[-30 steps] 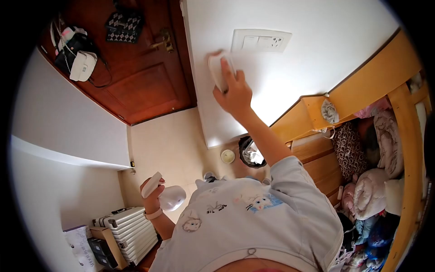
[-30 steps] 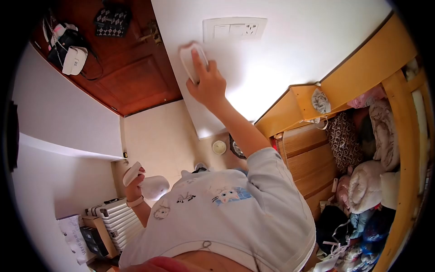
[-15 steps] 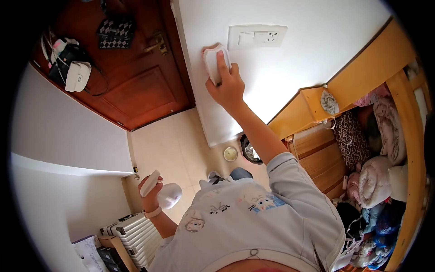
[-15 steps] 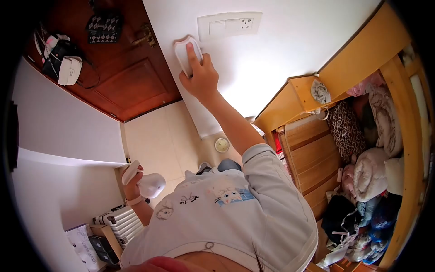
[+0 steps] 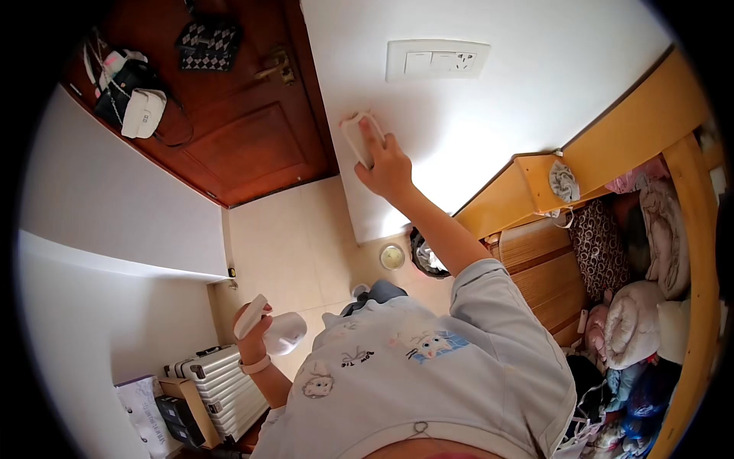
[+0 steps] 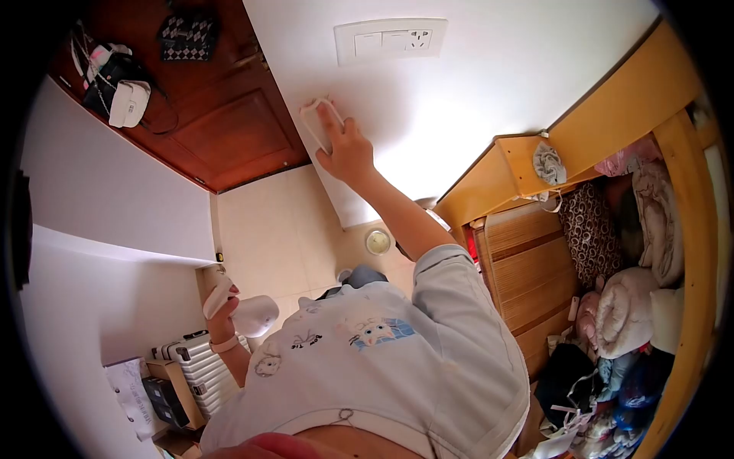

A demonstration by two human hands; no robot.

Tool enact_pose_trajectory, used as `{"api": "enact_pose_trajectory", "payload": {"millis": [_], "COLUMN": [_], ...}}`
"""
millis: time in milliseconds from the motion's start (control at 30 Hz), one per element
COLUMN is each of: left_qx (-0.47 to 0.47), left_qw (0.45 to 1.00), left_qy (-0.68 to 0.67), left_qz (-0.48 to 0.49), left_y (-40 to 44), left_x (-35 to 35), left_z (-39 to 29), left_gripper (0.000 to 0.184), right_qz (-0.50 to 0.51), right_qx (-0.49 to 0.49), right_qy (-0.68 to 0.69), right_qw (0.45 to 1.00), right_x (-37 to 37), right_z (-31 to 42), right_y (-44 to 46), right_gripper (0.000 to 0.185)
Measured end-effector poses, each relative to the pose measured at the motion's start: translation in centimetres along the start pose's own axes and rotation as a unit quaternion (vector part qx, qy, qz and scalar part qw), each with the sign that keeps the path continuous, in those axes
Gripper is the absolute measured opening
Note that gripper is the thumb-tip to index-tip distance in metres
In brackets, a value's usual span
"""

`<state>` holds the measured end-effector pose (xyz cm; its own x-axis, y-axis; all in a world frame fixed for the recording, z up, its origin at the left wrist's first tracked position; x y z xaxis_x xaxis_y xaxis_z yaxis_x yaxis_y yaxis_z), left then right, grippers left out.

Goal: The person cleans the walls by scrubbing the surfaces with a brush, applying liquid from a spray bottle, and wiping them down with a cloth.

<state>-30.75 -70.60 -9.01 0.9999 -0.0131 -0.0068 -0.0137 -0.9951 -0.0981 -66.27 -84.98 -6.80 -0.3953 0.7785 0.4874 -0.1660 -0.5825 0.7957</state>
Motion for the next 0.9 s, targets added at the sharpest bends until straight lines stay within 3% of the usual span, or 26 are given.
{"api": "enact_pose_trajectory", "payload": {"millis": [67, 100, 167, 200, 267, 367, 533, 600, 767, 900], "left_qx": [-0.008, -0.007, 0.003, 0.003, 0.002, 0.008, 0.032, 0.032, -0.033, 0.015], "left_qw": [1.000, 1.000, 0.999, 0.999, 0.999, 0.997, 0.997, 0.997, 0.994, 0.992], "left_qy": [0.013, 0.014, 0.021, 0.022, 0.024, 0.027, -0.014, 0.006, 0.013, -0.046], "left_qz": [-0.002, -0.005, -0.026, -0.033, -0.041, -0.067, -0.064, -0.068, -0.102, -0.119], "left_y": [-0.3, -0.5, -1.2, -1.4, -2.1, -3.0, -3.8, -4.3, -5.7, -6.9], "left_x": [0.7, 0.6, 0.6, 0.5, 0.4, -0.6, -2.1, -3.4, -3.6, -3.6], "left_z": [0.1, -0.1, -0.7, -0.6, -0.4, -0.8, -0.3, -1.4, -1.7, -2.0], "left_gripper": [0.024, 0.024, 0.023, 0.023, 0.022, 0.021, 0.022, 0.021, 0.021, 0.022], "right_qz": [0.135, 0.137, 0.008, 0.010, -0.085, -0.071, 0.045, -0.075, -0.046, -0.028], "right_qx": [-0.040, -0.039, 0.015, 0.017, 0.022, 0.060, 0.015, 0.105, 0.103, 0.031], "right_qy": [0.007, 0.010, 0.012, 0.018, -0.015, -0.008, 0.005, 0.003, 0.023, 0.104], "right_qw": [0.990, 0.990, 1.000, 1.000, 0.996, 0.996, 0.999, 0.992, 0.993, 0.994], "right_x": [0.9, 1.5, 2.4, 1.7, 0.5, -0.4, 1.9, 0.8, -0.3, 1.4], "right_z": [0.7, 1.3, 2.6, 1.8, -0.3, -1.8, -1.2, -1.4, -2.4, -0.2], "right_y": [0.2, 1.4, 4.0, 4.7, 5.1, 1.9, 4.3, 5.0, 1.7, 5.0], "right_gripper": [0.075, 0.075, 0.076, 0.076, 0.076, 0.076, 0.077, 0.075, 0.074, 0.071]}}
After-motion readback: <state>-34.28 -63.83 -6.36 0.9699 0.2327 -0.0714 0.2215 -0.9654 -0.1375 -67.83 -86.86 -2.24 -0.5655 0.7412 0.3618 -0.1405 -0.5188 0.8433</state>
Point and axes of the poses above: each hand's wrist, its own y-axis towards the middle knuckle, its own x-axis out of the back of the hand, z = x × y, the point moved 1 cm from there along y, towards the middle knuckle, and after that the axes turned 1 degree about y, right-handed, at the moved point
